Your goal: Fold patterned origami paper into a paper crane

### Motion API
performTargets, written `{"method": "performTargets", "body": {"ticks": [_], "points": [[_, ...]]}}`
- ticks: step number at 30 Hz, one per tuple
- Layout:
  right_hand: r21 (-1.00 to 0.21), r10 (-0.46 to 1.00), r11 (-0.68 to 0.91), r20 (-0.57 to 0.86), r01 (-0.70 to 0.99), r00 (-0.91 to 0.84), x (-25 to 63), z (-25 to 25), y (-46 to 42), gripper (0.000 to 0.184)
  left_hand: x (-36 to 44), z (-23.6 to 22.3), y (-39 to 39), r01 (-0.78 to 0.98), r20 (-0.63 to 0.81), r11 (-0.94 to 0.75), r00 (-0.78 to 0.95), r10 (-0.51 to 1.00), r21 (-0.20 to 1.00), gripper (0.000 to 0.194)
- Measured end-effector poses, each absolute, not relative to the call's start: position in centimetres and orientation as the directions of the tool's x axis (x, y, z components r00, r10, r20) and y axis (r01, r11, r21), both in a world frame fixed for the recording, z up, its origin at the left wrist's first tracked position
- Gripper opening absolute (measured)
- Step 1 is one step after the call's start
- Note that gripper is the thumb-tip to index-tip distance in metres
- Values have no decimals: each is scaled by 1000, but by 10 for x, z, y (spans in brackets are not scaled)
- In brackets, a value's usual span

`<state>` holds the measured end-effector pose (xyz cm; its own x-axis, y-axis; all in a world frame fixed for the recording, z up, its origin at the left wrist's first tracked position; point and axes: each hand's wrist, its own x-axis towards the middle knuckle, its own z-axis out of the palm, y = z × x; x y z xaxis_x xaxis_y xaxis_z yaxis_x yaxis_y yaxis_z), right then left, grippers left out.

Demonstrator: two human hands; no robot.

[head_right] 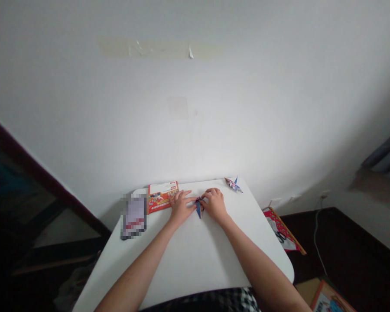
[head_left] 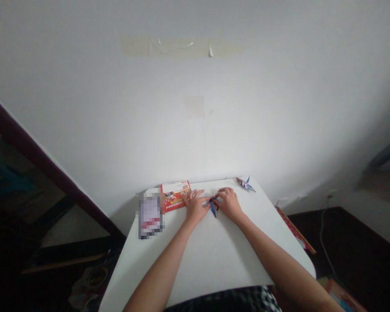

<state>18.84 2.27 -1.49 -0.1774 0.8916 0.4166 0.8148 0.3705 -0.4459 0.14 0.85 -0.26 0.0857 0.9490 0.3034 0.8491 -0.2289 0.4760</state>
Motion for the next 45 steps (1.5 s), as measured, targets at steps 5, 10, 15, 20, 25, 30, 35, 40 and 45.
{"method": "performTargets", "body": {"ticks": [5,10,15,20,25,30,35,40,45], "points": [[-426,891,369,414,826,-185,183,-12,23,11,1,-4,10,846,310,-225,75,948,483,24],[-442,878,402,434,801,-201,184,-15,27,7,3,-2,9,839,301,-210,58,952,502,18],[-495,847,485,473,721,-244,193,-21,30,11,2,2,5,838,283,-211,71,956,504,17],[-494,833,525,467,693,-298,207,-21,28,14,2,1,3,848,295,-228,89,951,479,21],[-494,837,525,449,693,-313,209,-18,28,11,0,-2,4,847,313,-244,98,945,472,17],[-487,828,540,457,687,-327,205,-18,28,16,-5,-3,6,850,312,-279,144,939,446,13],[-453,804,573,472,683,-362,204,-16,26,24,-7,-2,8,861,301,-301,184,936,409,9],[-432,806,567,467,702,-364,204,-15,23,22,-6,-1,10,867,282,-296,191,940,400,7],[-421,821,536,461,732,-337,205,-16,22,21,-6,0,10,869,257,-282,187,948,407,9]]}}
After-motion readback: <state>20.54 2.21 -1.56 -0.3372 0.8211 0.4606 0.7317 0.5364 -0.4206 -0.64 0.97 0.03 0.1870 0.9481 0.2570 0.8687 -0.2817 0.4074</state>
